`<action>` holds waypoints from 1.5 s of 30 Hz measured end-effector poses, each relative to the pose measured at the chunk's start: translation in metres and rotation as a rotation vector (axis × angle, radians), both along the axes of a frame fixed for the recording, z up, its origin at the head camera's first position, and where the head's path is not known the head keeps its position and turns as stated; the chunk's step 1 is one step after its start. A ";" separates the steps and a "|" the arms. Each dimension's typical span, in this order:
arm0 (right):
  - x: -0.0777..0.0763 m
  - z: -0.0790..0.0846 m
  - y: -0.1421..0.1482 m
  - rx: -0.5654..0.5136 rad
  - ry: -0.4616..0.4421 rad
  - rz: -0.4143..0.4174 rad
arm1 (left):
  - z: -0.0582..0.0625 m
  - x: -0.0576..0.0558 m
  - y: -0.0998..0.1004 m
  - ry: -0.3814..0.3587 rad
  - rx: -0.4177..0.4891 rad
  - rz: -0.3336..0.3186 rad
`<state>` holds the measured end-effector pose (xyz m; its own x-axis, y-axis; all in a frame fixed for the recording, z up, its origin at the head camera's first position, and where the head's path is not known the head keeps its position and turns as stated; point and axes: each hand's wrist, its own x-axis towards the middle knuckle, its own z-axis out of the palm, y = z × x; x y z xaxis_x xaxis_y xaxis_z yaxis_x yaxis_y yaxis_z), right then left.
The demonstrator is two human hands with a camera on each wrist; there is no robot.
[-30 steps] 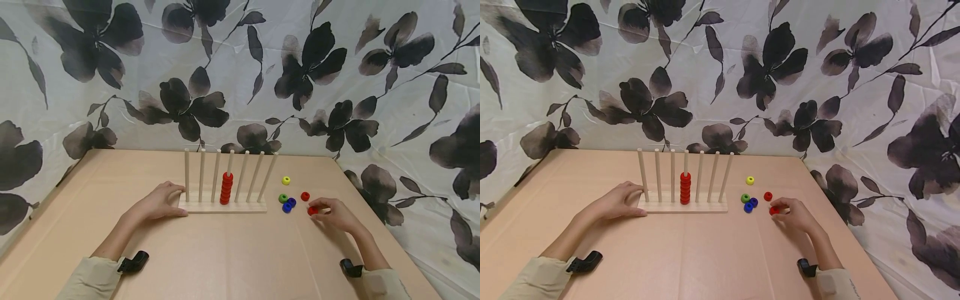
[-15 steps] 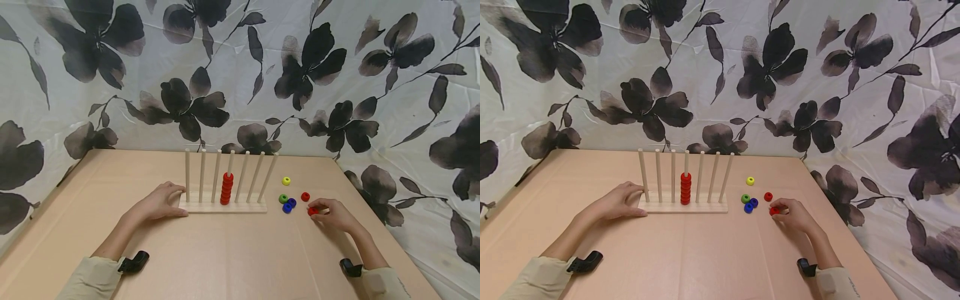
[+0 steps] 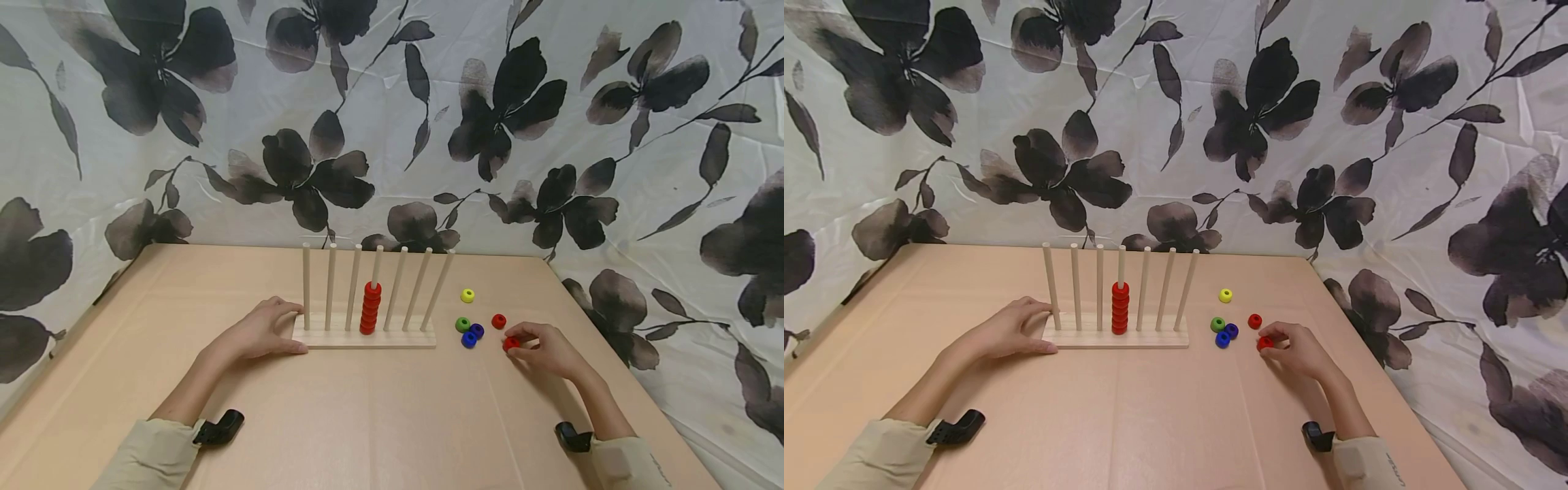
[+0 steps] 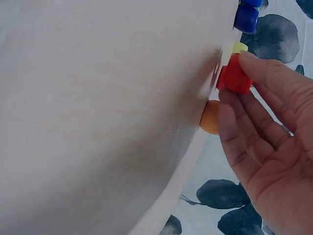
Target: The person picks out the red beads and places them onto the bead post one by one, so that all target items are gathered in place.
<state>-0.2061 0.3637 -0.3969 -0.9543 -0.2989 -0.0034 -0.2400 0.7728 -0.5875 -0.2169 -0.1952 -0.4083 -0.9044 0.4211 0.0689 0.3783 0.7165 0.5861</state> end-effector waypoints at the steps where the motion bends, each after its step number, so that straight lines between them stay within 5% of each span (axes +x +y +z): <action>1: 0.000 0.000 0.000 0.003 0.006 -0.007 | 0.000 0.000 0.000 -0.001 0.001 -0.001; 19: 0.003 0.013 -0.006 0.045 0.092 -0.089 | 0.000 0.000 0.001 0.011 0.009 0.000; 45: 0.007 0.044 -0.020 -0.089 0.129 -0.049 | 0.000 0.001 0.001 -0.005 -0.006 0.009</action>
<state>-0.1994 0.3433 -0.3528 -0.9584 -0.2460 0.1447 -0.2815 0.7318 -0.6206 -0.2160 -0.1940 -0.4082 -0.9085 0.4134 0.0616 0.3687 0.7232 0.5841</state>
